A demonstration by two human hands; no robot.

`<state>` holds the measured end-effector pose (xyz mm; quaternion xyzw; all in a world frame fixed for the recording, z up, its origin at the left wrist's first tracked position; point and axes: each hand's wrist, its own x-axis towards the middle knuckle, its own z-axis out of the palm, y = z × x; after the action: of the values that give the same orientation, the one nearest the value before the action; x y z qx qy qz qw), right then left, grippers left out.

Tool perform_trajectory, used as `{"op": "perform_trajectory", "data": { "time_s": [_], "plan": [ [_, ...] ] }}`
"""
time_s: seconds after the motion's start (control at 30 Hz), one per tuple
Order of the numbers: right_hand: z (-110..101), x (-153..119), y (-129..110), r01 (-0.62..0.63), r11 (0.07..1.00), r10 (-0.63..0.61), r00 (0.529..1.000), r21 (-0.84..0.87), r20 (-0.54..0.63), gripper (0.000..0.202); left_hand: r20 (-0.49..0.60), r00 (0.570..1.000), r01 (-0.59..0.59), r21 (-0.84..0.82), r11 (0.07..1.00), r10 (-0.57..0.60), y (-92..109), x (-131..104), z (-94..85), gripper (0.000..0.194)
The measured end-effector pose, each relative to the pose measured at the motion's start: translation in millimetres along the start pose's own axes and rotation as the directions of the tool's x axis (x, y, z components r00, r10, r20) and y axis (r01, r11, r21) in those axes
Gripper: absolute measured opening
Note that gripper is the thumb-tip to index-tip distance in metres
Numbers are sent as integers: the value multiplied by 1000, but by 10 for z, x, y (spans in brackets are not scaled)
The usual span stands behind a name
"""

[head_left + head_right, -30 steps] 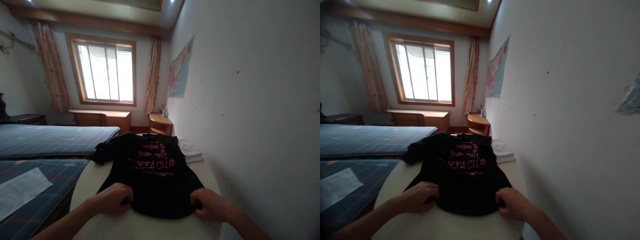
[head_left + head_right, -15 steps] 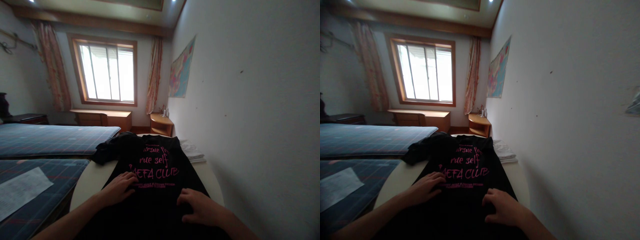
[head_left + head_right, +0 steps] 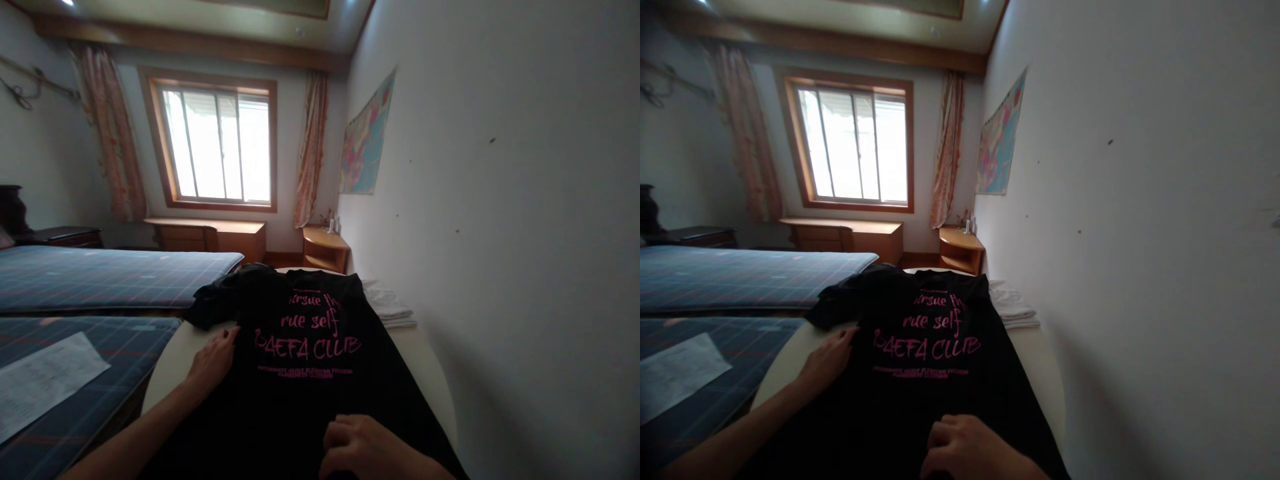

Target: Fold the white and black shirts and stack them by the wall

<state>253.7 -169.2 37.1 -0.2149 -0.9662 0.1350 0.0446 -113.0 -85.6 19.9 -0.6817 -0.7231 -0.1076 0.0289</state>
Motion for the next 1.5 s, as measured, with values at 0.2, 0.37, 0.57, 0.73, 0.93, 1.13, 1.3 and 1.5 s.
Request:
{"op": "perform_trajectory", "data": {
  "time_s": [0.2,0.37,0.57,0.73,0.93,1.13,1.3,1.5],
  "plan": [
    [55,131,-11,73,997,-74,996,28,53,15,183,983,-8,19,1000,4,-114,99,-262,29],
    [-15,236,-63,109,992,-117,985,67,125,14,208,978,8,79,997,-25,-172,222,-431,22],
    [79,388,-48,188,979,-193,979,76,62,10,82,995,-60,151,987,48,257,251,-433,28],
    [-17,513,-68,213,972,-227,963,101,147,8,68,969,-244,86,966,239,697,340,-370,23],
    [-385,698,186,-15,997,20,998,-72,63,22,13,945,-326,-28,945,327,1113,633,-159,26],
    [-719,821,922,-394,882,348,914,-257,-209,21,-38,957,-289,-119,950,286,1387,804,209,40],
    [-939,898,1573,-632,689,521,773,-355,-363,36,-61,970,-244,-218,945,236,1381,830,448,46],
    [-876,1084,2166,-687,624,542,724,-372,-428,39,-57,971,-237,-221,946,231,1350,866,526,47]
  ]
}}
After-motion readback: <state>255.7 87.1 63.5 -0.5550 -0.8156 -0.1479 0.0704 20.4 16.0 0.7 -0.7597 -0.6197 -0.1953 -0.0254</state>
